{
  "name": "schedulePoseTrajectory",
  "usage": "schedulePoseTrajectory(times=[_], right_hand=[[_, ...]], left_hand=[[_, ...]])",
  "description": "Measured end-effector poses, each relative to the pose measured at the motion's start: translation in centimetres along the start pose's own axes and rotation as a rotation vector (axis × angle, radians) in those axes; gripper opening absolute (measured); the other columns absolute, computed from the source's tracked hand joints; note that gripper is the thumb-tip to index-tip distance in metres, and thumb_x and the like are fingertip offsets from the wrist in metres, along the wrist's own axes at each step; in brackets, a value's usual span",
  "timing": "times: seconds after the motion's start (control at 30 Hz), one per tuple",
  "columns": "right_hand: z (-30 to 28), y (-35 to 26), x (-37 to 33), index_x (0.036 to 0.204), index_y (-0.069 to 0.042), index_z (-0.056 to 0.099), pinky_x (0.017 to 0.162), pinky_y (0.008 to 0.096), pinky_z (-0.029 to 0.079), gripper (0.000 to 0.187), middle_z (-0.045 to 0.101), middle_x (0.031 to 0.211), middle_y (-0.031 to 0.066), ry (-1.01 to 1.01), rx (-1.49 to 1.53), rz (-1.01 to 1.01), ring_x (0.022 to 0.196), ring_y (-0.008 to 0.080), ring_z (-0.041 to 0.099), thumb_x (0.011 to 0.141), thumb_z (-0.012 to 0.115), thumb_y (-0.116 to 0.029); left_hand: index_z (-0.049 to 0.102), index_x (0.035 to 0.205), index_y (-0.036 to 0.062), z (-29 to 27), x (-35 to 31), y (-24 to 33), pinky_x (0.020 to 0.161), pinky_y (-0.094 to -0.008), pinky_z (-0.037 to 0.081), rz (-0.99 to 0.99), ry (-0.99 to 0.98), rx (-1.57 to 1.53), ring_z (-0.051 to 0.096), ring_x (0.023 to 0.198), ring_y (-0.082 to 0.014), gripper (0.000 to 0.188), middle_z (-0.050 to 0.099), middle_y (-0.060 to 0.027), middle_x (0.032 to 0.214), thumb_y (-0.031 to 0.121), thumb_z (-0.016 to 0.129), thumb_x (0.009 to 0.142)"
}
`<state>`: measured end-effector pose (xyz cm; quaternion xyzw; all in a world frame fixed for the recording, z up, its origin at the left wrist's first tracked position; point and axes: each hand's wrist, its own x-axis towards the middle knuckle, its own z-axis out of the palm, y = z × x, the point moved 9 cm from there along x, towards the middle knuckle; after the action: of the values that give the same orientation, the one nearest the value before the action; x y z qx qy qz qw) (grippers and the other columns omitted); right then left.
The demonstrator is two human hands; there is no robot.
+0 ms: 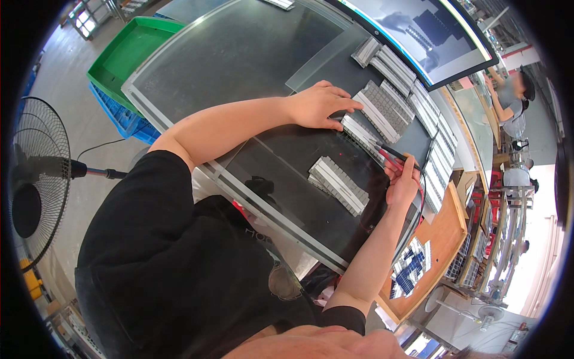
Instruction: Testing individual solar cell strips with a probe and sorting them into a tray based on the results.
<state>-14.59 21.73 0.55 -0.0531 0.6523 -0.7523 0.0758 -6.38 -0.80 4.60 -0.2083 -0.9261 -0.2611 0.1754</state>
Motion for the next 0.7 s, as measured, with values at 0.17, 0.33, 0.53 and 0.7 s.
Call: schedulePoseTrajectory(times=[0.17,0.33,0.53,0.7], right_hand=[[-0.04,-0.03,0.01,0.097,-0.001,0.05,0.052,0.0249,0.05,0.025,0.057,0.077,0.0103,0.0,-0.002,0.0,0.062,0.0188,0.061,0.088,0.046,-0.024],[-0.2,0.11,0.09,0.098,0.001,0.049,0.051,0.0234,0.05,0.027,0.055,0.079,0.0115,0.006,0.002,0.006,0.063,0.0189,0.06,0.087,0.047,-0.024],[-0.02,-0.04,0.14,0.098,0.0,0.049,0.05,0.0235,0.05,0.027,0.054,0.079,0.0112,0.002,0.003,0.001,0.062,0.0189,0.06,0.087,0.047,-0.024],[-0.13,0.1,0.05,0.098,0.0,0.049,0.05,0.0237,0.05,0.026,0.055,0.079,0.0113,0.002,0.006,0.008,0.062,0.0189,0.06,0.087,0.047,-0.023]], left_hand=[[0.038,0.124,0.0147,0.14,-0.04,-0.34,0.093,-0.0364,0.026,0.005,0.011,-0.025,0.042,0.11,-0.0199,0.058,0.056,-0.0012,0.106,0.025,0.062,0.072],[0.039,0.123,0.015,0.15,0.04,-0.39,0.093,-0.036,0.026,0.007,0.015,-0.04,0.043,0.109,-0.0191,0.057,0.056,-0.001,0.106,0.026,0.061,0.072],[0.039,0.123,0.0147,0.08,0.02,-0.47,0.094,-0.0357,0.026,0.017,0.022,-0.043,0.044,0.108,-0.0203,0.056,0.056,-0.0012,0.106,0.026,0.061,0.073],[0.034,0.126,0.0132,-0.61,-0.03,-0.26,0.093,-0.0375,0.027,-0.024,0.041,-0.047,0.045,0.106,-0.0227,0.061,0.054,-0.0057,0.108,0.031,0.06,0.074]])
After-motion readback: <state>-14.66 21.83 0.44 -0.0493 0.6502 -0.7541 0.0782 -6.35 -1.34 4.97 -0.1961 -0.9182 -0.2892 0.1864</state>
